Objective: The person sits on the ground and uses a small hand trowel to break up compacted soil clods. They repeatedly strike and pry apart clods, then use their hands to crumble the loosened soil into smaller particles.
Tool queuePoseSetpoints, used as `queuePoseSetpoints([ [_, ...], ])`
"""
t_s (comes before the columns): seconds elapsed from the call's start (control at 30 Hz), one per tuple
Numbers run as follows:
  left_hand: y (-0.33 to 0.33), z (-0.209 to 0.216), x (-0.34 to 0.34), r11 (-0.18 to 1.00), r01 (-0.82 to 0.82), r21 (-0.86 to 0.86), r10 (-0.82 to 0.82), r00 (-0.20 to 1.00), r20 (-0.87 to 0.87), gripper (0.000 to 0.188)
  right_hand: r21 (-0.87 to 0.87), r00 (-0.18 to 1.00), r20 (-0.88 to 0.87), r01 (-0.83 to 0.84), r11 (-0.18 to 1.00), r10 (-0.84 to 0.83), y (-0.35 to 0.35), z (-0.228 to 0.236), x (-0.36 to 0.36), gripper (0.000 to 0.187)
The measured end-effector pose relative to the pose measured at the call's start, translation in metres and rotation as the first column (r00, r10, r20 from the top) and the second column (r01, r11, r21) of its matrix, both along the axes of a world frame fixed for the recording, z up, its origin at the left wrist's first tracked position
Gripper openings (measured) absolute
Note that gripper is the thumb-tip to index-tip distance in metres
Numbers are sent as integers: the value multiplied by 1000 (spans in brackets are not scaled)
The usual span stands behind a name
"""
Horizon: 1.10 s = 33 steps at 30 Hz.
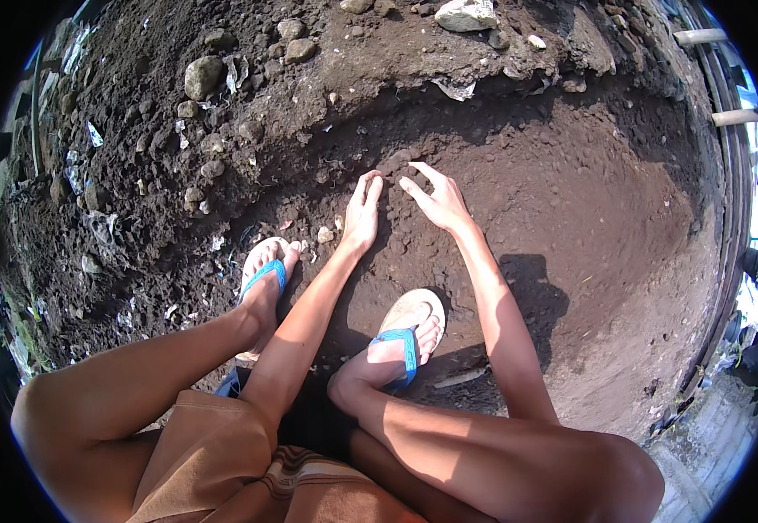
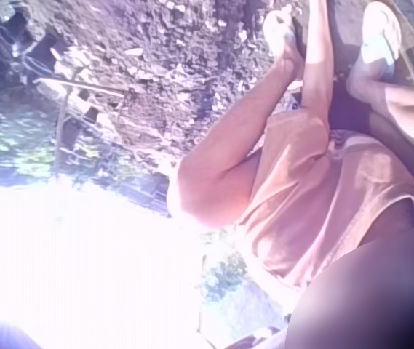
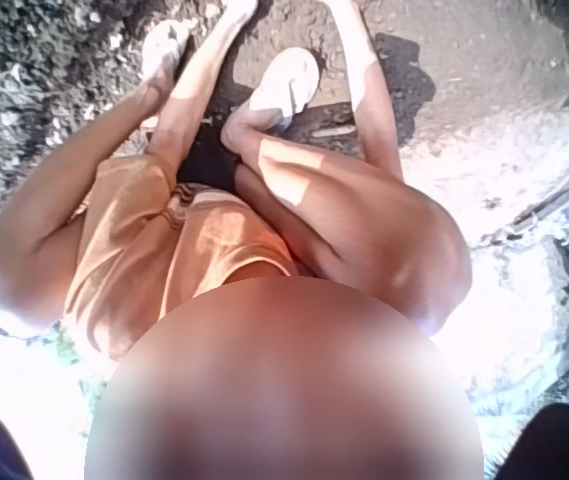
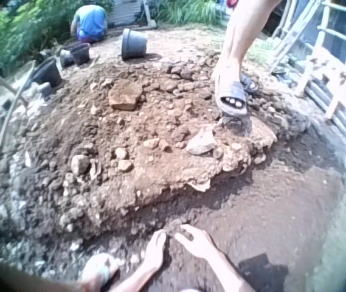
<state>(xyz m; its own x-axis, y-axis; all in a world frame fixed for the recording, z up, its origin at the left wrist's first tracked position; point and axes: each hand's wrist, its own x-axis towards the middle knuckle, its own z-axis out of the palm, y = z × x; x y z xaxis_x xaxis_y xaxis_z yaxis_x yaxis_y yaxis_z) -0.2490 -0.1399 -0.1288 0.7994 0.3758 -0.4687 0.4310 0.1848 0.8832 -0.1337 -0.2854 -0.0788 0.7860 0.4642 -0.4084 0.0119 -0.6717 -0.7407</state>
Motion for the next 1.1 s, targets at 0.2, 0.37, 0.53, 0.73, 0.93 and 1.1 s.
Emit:
queuePoseSetpoints([
  [0.2,-1,11,-5,999,0,45,-1,1000,21,49,-4,991,-133,-31,1000,30,6,-3,2,62],
  [0.37,1,15,-13,996,90,15,-91,992,83,46,101,995,-102,-12,995,23,-10,7,-11,71],
  [0.53,1,22,-12,965,259,42,-261,964,51,48,126,984,-180,41,991,-18,-15,25,-28,73],
  [0.73,-2,23,-8,973,223,55,-225,974,38,49,107,937,-155,330,938,-312,-1,25,-55,43],
  [0.93,-22,29,0,996,86,18,-87,990,115,49,276,678,-437,727,629,-592,3,27,-73,37],
  [1.1,-56,59,29,990,31,-138,9,960,280,45,332,475,-439,875,354,-763,-5,53,-67,43],
])
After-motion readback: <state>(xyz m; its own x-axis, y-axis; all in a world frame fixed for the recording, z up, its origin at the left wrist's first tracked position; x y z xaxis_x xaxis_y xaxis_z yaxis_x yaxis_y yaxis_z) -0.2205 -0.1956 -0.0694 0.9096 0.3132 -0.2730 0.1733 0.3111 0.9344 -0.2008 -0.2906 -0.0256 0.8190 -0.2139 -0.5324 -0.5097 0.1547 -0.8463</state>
